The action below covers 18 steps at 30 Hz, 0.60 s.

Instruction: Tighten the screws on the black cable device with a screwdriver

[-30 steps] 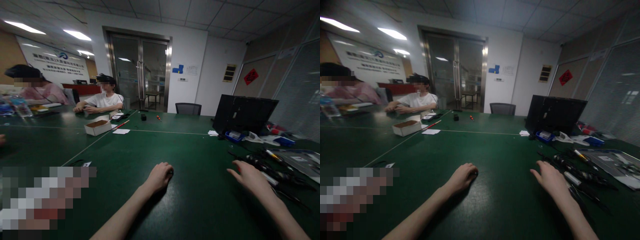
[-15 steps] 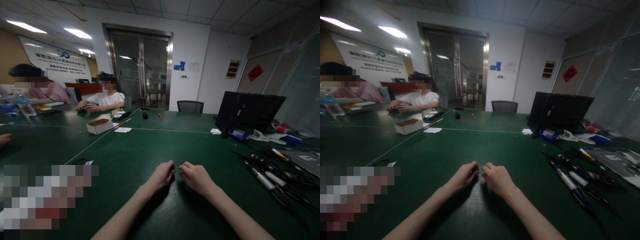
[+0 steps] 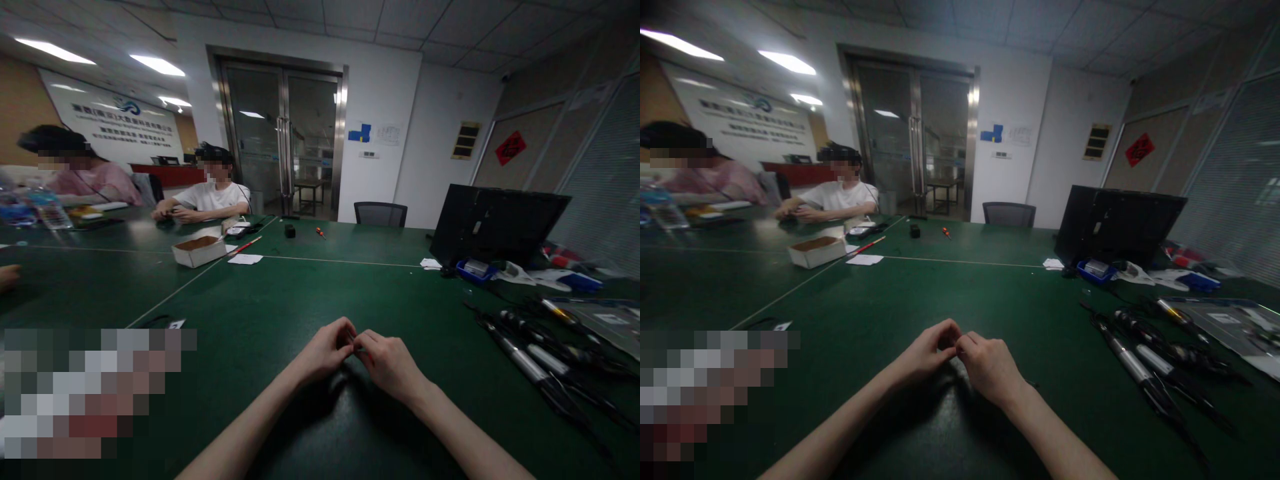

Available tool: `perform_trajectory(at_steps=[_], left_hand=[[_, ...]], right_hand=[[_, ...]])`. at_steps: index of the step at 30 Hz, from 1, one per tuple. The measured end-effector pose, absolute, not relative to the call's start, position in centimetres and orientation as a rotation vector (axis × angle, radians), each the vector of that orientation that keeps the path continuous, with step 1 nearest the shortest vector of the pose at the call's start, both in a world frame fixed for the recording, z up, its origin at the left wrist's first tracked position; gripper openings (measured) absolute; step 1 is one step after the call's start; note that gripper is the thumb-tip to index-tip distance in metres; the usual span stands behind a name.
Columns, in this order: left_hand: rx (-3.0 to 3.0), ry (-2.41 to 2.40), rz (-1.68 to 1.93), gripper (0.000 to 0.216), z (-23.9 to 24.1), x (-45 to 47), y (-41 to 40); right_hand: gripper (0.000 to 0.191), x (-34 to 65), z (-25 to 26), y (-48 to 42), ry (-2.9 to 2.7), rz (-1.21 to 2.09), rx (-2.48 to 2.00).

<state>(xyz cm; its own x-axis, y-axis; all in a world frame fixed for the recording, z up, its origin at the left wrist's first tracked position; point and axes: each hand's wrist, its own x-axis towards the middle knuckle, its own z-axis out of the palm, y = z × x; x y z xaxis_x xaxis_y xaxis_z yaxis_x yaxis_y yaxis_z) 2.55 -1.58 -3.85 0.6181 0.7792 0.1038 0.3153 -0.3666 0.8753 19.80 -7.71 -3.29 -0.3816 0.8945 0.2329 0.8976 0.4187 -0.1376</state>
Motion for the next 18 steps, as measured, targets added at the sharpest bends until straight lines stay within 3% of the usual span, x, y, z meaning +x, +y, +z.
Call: perform_trajectory(at_steps=[8, 18], left_hand=[[1.895, 0.758, 0.596, 0.023, -3.8, 2.0, -1.7], [1.859, 0.659, 0.455, 0.030, -3.7, 1.2, -1.6]], right_hand=[[0.033, 20.5, -2.5, -8.2, -2.402, 0.171, -1.399], [0.031, 20.6, -2.2, -8.5, -2.424, 0.335, -1.360]])
